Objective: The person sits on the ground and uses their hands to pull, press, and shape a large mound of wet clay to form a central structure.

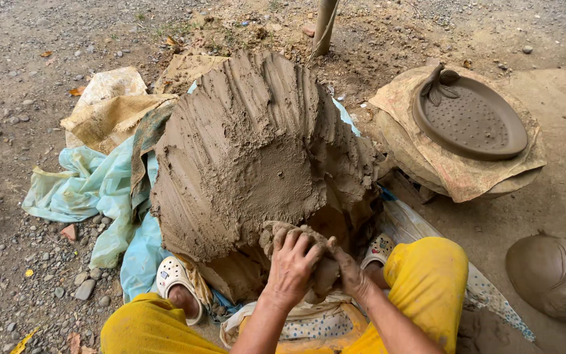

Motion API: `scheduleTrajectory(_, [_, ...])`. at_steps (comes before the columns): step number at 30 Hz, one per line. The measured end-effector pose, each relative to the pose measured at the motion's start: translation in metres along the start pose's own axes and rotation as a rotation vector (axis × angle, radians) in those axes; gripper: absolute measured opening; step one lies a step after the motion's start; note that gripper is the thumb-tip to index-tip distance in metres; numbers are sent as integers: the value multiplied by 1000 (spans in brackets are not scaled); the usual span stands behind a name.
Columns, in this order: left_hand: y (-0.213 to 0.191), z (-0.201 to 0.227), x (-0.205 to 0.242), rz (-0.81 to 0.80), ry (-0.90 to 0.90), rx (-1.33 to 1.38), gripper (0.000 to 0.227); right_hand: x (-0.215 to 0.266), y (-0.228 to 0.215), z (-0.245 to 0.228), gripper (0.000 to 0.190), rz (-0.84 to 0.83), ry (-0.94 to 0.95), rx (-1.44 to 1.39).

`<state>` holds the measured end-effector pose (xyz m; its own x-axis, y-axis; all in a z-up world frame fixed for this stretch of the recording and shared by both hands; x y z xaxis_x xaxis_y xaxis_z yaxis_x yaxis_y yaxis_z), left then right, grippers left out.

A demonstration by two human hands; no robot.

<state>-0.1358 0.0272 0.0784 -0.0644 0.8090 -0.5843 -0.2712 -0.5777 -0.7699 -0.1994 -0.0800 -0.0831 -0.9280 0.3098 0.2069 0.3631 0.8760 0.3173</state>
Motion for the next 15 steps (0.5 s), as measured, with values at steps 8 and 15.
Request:
scheduleTrajectory(8, [11,49,-27,-302,-17,125,90,60,1,61,64,-2,373,-743])
scheduleTrajectory(15, [-41,134,-142,-315,303,585,115,119,-10,-30,55,248,101,-897])
Point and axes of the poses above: each hand's wrist, its own x-axis away from the middle knuckle, its own y-axis out of the palm, z = x × y, the point moved 9 cm from there along -x, towards the middle knuckle, and after that the axes turned 10 degrees about y, right-handed, at the moved point
